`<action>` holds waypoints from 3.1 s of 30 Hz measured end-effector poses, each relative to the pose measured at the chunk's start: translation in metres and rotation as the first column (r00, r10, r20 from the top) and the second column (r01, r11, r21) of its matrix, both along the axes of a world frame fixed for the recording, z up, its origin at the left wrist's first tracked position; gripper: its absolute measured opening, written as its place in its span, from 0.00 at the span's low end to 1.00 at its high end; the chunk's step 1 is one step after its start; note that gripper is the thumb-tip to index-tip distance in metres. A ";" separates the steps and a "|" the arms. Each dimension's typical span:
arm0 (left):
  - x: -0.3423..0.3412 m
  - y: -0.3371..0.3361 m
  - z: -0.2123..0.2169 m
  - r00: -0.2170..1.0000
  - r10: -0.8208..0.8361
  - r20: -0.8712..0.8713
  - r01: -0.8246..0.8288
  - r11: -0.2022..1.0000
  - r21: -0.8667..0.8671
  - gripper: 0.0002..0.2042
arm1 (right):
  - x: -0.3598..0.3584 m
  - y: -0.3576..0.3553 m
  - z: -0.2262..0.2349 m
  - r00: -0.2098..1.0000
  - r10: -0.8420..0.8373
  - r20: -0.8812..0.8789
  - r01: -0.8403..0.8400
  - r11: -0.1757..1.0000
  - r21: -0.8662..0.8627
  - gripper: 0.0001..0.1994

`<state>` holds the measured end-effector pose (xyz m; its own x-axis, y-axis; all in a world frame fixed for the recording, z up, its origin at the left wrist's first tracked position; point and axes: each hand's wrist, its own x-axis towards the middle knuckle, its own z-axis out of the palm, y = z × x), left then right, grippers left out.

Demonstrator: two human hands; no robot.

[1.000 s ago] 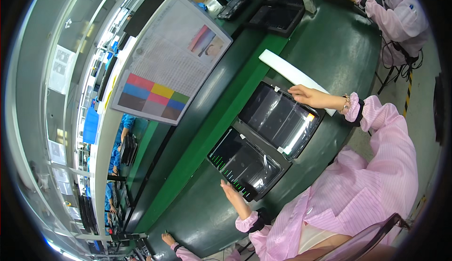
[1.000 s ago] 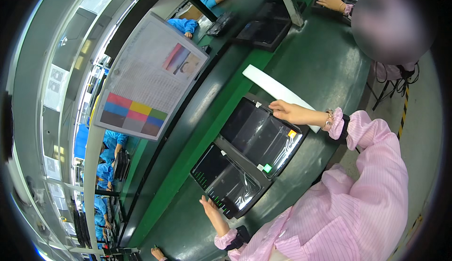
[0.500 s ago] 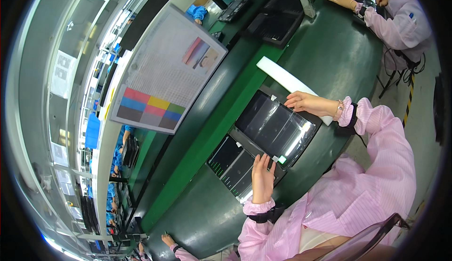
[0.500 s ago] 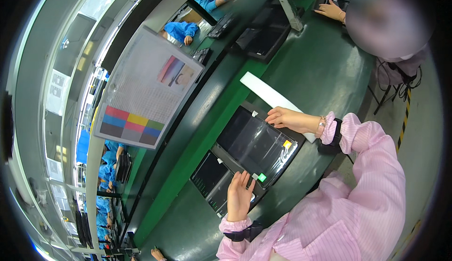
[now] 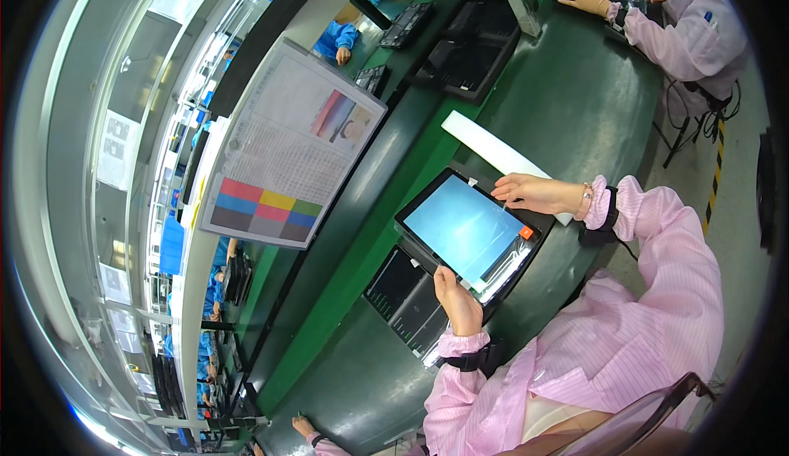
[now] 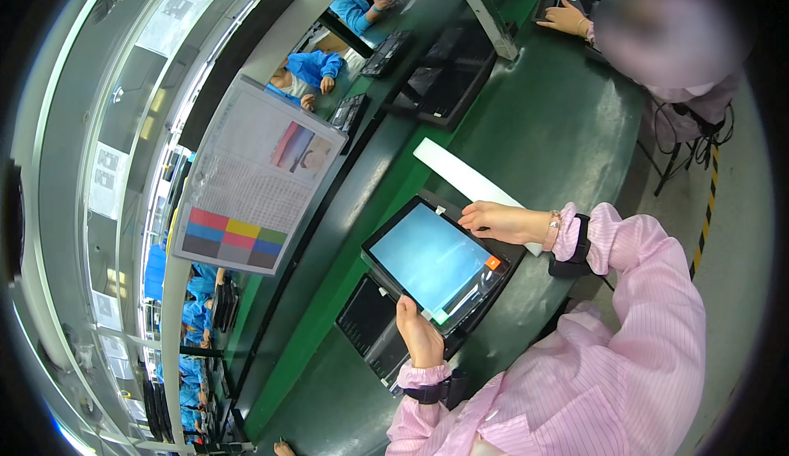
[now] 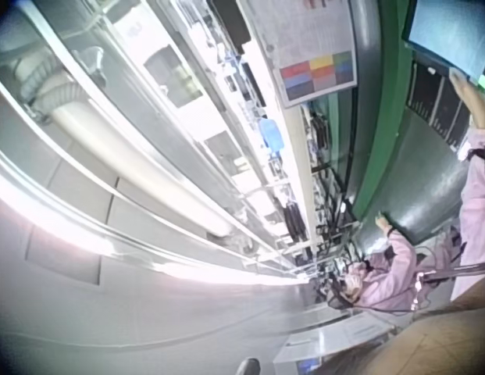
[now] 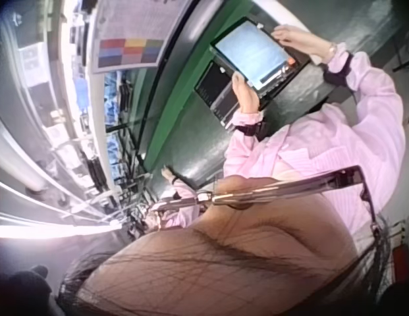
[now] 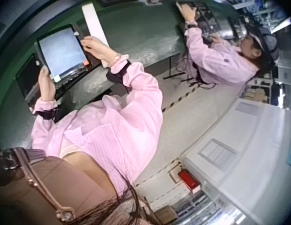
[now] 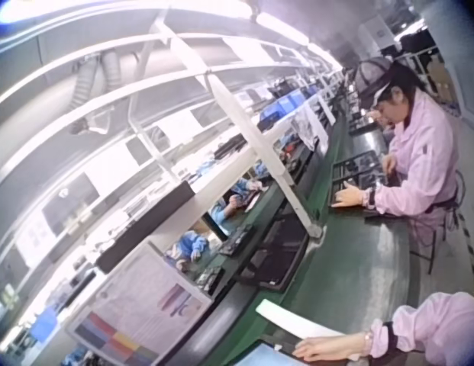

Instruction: Inspecting, testing, and organizing tablet computers on an electronics assembly line.

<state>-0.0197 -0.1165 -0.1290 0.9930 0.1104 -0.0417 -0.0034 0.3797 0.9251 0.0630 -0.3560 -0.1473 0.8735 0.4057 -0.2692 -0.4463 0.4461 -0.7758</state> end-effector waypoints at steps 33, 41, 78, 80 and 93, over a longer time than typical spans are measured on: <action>-0.092 0.100 0.057 0.906 0.353 0.235 -0.355 0.934 -0.032 0.10 | -0.063 0.125 0.124 0.936 0.115 0.332 -0.139 0.989 0.048 0.15; -0.064 0.091 0.080 0.875 0.376 0.306 -0.387 0.922 -0.028 0.10 | -0.052 0.145 0.144 0.811 -0.161 0.562 0.094 0.985 0.146 0.14; 0.008 0.121 0.097 0.955 -0.042 0.294 -0.076 0.923 0.377 0.15 | 0.067 0.163 0.175 0.753 -0.264 0.602 0.013 0.921 0.389 0.12; 0.005 0.119 0.101 0.933 -0.030 0.359 -0.152 0.871 0.467 0.17 | 0.059 0.160 0.175 0.761 -0.222 0.609 -0.016 0.933 0.360 0.12; -0.013 0.099 0.143 0.813 0.316 0.489 -0.469 0.853 0.229 0.15 | -0.010 0.134 0.156 0.724 -0.296 0.622 0.146 0.948 0.281 0.08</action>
<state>-0.0332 -0.0180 0.0140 0.7701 0.4250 0.4757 -0.4999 -0.0612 0.8639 0.0528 -0.2223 0.0082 0.8734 0.1564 0.4613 0.2645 0.6430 -0.7188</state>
